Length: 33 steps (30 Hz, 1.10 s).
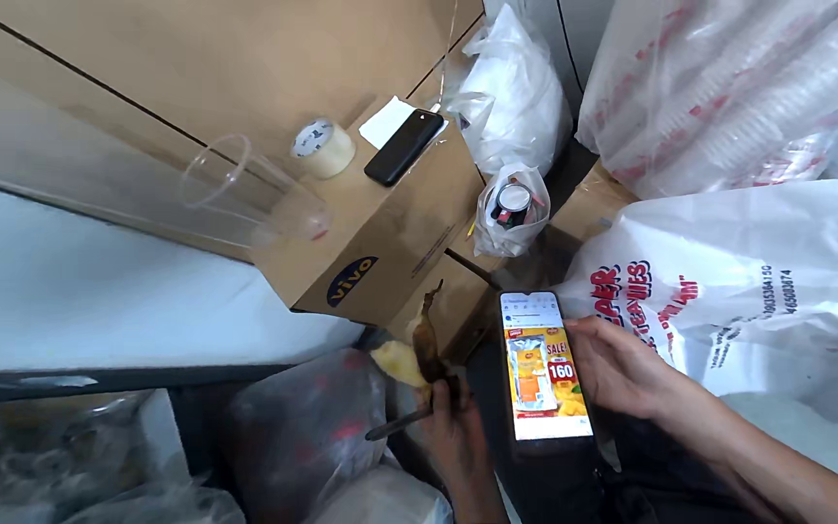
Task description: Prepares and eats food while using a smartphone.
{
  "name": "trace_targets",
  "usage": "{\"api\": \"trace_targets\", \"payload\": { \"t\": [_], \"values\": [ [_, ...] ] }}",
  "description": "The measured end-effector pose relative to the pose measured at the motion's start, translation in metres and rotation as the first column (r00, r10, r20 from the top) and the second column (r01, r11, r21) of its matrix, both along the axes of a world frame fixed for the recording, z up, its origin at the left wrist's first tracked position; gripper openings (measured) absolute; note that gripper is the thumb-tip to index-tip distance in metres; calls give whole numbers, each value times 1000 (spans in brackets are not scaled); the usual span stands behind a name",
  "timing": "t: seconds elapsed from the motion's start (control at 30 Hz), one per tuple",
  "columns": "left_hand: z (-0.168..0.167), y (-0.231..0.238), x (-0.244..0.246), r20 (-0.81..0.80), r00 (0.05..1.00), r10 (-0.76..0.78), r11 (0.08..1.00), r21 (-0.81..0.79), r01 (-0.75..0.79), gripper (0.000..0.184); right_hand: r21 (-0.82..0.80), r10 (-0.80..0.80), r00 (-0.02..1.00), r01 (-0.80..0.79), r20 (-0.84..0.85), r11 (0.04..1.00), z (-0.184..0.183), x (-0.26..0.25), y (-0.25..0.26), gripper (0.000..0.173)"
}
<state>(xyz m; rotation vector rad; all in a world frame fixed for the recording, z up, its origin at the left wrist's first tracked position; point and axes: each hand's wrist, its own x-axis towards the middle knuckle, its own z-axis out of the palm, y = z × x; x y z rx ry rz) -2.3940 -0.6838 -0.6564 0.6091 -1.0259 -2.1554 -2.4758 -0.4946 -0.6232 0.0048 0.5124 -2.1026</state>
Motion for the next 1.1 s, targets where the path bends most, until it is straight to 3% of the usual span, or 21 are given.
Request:
{"api": "trace_targets", "payload": {
  "t": [0.13, 0.3, 0.4, 0.57, 0.7, 0.77, 0.97, 1.1],
  "values": [
    [2, 4, -8, 55, 998, 20, 1000, -10, -19, 17, -138, 19, 999, -14, 41, 990, -3, 3, 5, 28],
    [8, 13, -14, 93, 995, 25, 1000, -20, -23, 19, -329, 68, 998, -67, -10, 942, -5, 14, 7, 46],
    [11, 16, -18, 148, 988, 43, 999, -26, -40, 19, -283, 65, 998, -61, 5, 957, 0, 23, 5, 50],
    [10, 19, -20, 226, 974, 22, 998, -59, -9, 15, -238, -2, 998, 17, 64, 971, 5, 21, 5, 41],
    [6, 18, -26, 198, 980, -24, 997, -62, 37, 14, -270, -86, 995, 97, 50, 958, 12, 19, 11, 32],
    [9, 20, -33, 209, 977, -47, 995, -74, 63, 13, -189, -164, 982, 179, 92, 966, 30, 23, 13, 26],
    [19, 33, -45, 181, 977, -110, 989, -74, 125, 13, -337, -47, 999, 37, -20, 941, 11, 24, 23, 42],
    [22, 37, -45, 202, 973, -115, 989, -68, 131, 15, -153, -138, 980, 116, -141, 981, 24, 29, 23, 48]
  ]
}}
